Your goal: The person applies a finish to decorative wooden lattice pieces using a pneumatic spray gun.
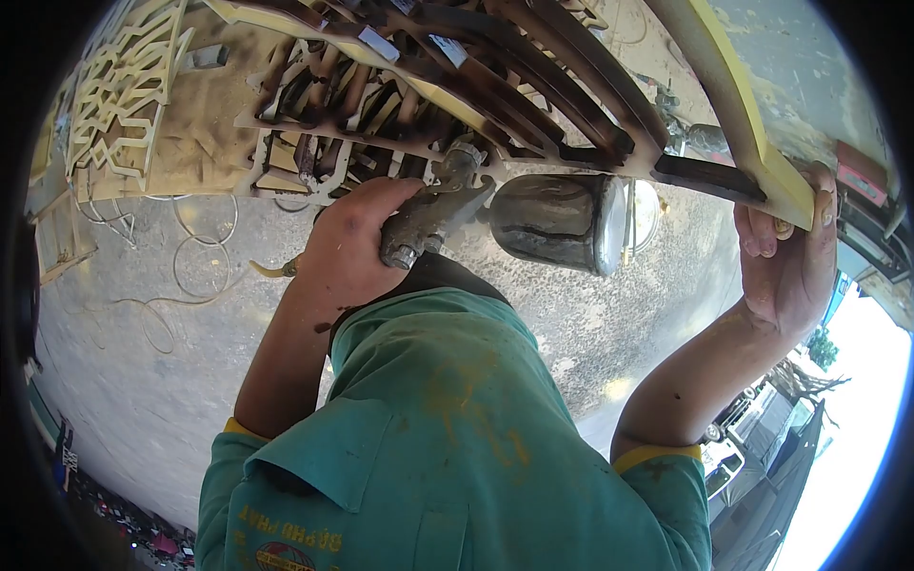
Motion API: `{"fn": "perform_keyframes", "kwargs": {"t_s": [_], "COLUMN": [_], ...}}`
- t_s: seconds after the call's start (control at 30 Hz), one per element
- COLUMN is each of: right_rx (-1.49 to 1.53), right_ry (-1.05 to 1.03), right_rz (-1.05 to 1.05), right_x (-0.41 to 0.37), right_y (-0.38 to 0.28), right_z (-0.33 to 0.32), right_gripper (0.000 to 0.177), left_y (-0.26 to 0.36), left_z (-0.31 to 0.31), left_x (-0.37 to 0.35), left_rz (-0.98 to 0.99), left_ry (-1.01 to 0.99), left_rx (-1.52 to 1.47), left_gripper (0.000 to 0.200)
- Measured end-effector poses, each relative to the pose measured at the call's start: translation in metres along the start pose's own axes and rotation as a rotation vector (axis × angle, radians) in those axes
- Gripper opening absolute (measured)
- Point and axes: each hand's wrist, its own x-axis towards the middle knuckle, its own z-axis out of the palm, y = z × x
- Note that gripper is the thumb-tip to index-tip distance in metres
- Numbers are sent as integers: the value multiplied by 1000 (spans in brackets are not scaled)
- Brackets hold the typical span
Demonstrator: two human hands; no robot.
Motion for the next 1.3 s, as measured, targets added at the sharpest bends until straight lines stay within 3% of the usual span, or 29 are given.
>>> {"fn": "perform_keyframes", "kwargs": {"t_s": [0.3, 0.7, 1.0, 1.3], "right_rx": [17, -8, -5, 7], "right_ry": [16, 47, 22, 14], "right_rz": [2, 16, 16, 25], "right_x": [2, 2, 3, 3], "right_y": [0, -2, -1, -2], "right_z": [-1, -4, -4, -5], "right_gripper": [22, 24, 23, 25], "left_y": [4, -6, -3, -8], "left_z": [-5, -18, -17, -23], "left_x": [-5, -12, -14, -17], "left_rz": [-19, -12, 2, -15], "left_ry": [-94, 48, -15, 41], "left_rx": [-43, -60, -78, -52], "left_gripper": [52, 51, 52, 51]}}
